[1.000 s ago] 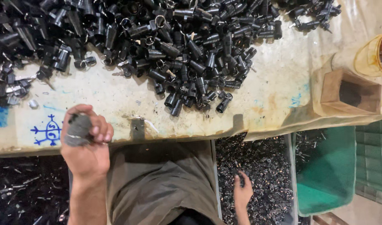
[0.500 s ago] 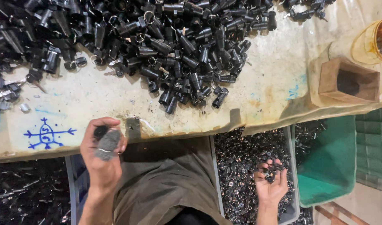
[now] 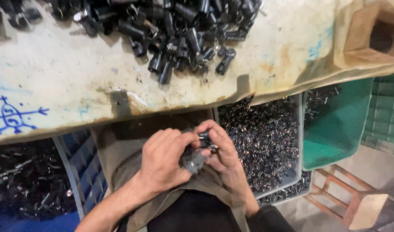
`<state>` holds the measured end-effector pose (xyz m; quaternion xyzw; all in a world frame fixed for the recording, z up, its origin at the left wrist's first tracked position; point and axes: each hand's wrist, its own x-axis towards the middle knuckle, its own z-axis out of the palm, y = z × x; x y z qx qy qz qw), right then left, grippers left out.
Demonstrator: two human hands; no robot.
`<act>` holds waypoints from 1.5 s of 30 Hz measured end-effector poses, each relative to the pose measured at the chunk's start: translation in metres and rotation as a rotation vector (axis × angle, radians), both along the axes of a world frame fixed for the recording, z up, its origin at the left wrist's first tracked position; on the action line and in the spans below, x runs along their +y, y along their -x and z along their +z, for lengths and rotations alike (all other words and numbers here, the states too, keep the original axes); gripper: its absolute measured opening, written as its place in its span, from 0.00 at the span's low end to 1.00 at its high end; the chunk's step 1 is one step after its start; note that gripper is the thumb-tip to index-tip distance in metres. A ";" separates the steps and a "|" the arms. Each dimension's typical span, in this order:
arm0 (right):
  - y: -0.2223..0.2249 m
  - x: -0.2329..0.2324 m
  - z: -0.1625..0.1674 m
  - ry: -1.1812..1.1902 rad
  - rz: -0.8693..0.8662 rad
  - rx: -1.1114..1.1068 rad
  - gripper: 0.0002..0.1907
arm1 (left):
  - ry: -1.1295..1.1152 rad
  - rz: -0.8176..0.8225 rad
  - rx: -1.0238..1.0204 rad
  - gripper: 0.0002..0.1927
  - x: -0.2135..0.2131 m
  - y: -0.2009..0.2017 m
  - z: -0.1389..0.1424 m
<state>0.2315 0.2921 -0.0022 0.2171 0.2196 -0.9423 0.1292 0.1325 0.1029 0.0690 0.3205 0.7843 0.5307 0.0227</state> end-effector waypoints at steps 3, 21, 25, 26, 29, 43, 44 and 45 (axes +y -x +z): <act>0.007 -0.016 0.007 -0.055 -0.013 0.032 0.11 | -0.020 0.076 0.001 0.22 -0.003 0.002 -0.003; 0.016 -0.045 0.017 -0.437 -0.191 0.005 0.11 | 0.020 0.061 0.114 0.32 -0.010 -0.009 -0.028; 0.024 -0.053 0.020 -0.433 -0.221 0.014 0.10 | 0.115 0.026 0.391 0.25 -0.018 -0.006 -0.034; 0.026 -0.055 0.020 -0.452 -0.225 -0.006 0.09 | 0.121 0.009 0.421 0.23 -0.019 -0.006 -0.036; 0.033 -0.056 0.023 -0.353 -0.189 -0.063 0.08 | 0.048 -0.032 0.365 0.20 -0.023 -0.006 -0.043; 0.038 -0.036 0.005 0.297 -0.006 -0.086 0.11 | 0.754 0.842 -0.053 0.08 -0.266 0.129 -0.037; 0.039 -0.037 0.006 0.265 -0.002 -0.098 0.11 | 0.757 0.813 -0.067 0.08 -0.270 0.132 -0.038; 0.041 -0.038 0.008 0.231 -0.004 -0.111 0.10 | 0.743 0.802 -0.049 0.08 -0.269 0.133 -0.037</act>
